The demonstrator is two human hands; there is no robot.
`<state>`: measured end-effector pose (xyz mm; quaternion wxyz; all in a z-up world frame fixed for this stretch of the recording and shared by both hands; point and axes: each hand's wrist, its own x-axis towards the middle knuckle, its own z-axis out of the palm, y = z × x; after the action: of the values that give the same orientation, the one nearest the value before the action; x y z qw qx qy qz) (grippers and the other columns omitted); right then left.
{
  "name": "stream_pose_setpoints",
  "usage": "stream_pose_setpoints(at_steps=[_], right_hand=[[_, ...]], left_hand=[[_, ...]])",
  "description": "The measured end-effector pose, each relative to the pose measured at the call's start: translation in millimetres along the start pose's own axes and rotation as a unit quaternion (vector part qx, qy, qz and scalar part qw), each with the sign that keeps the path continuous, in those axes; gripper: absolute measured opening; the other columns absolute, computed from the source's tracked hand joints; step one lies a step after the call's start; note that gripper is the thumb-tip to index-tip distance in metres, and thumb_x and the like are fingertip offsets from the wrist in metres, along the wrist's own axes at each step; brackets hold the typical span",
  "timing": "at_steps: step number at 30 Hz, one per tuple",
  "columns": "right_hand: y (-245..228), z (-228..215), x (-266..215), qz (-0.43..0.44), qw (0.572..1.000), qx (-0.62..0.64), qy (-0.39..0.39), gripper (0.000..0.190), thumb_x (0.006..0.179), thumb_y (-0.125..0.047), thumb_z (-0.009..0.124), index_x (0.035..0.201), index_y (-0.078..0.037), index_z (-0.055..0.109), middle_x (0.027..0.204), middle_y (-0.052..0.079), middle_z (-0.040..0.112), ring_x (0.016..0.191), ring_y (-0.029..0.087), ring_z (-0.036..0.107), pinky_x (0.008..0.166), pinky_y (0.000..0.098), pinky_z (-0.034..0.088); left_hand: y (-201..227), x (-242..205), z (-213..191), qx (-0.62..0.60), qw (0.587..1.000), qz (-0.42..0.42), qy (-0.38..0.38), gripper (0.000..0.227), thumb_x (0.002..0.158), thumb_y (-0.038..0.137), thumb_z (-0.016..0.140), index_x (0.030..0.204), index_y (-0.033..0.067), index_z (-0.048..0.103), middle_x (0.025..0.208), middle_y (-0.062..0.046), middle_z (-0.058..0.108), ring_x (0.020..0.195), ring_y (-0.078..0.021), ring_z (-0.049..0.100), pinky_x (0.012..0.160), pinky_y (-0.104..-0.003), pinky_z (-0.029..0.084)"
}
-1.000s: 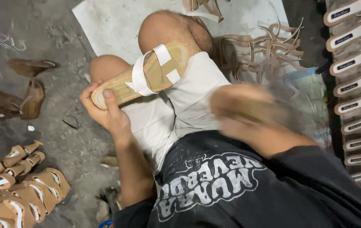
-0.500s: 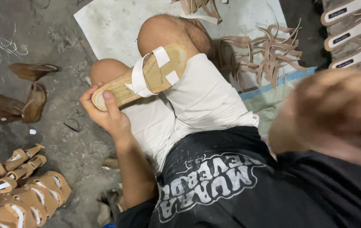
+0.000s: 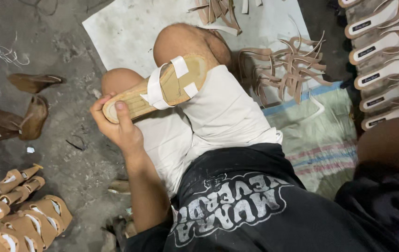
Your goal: The person sits on the floor and assembles sandals by attaching white straps to wooden soles. They insert the straps into slots on the soles, use a hammer to secure them, and then place the finished sandals on a nearby rack.
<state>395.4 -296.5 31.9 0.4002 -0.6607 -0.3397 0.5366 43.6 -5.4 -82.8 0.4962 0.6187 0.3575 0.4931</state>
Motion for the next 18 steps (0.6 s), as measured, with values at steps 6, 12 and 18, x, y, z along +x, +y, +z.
stream_pose_setpoints(at_steps=[6, 12, 18], right_hand=[[84.9, 70.4, 47.8, -0.031, 0.994, 0.098, 0.021, 0.052, 0.111, -0.044, 0.038, 0.086, -0.003, 0.058, 0.063, 0.005, 0.053, 0.046, 0.014, 0.047, 0.041, 0.0286, 0.037], [-34.9, 133.3, 82.8, 0.05, 0.967, 0.251, 0.006, 0.053, 0.112, -0.046, 0.039, 0.086, -0.003, 0.056, 0.065, 0.006, 0.054, 0.047, 0.015, 0.047, 0.042, 0.03, 0.037], [-5.4, 7.8, 9.7, 0.026, 0.995, -0.059, 0.076, 0.05, 0.105, -0.045, 0.042, 0.085, -0.003, 0.061, 0.066, 0.009, 0.058, 0.047, 0.018, 0.051, 0.042, 0.0336, 0.039]], left_hand=[[1.0, -0.8, 3.4, 0.005, 1.0, -0.001, 0.006, 0.034, 0.106, 0.023, 0.069, 0.126, 0.0024, 0.052, 0.124, -0.013, 0.059, 0.116, -0.0217, 0.058, 0.11, -0.038, 0.047], [0.1, 0.7, 0.5, 0.025, 0.999, 0.011, 0.017, 0.033, 0.106, 0.024, 0.07, 0.125, 0.0016, 0.054, 0.123, -0.012, 0.059, 0.118, -0.0211, 0.057, 0.113, -0.037, 0.046], [-3.4, 7.2, 4.9, 0.004, 1.0, 0.01, 0.021, 0.036, 0.104, 0.026, 0.071, 0.124, 0.0018, 0.054, 0.121, -0.011, 0.061, 0.116, -0.0205, 0.059, 0.11, -0.037, 0.048]])
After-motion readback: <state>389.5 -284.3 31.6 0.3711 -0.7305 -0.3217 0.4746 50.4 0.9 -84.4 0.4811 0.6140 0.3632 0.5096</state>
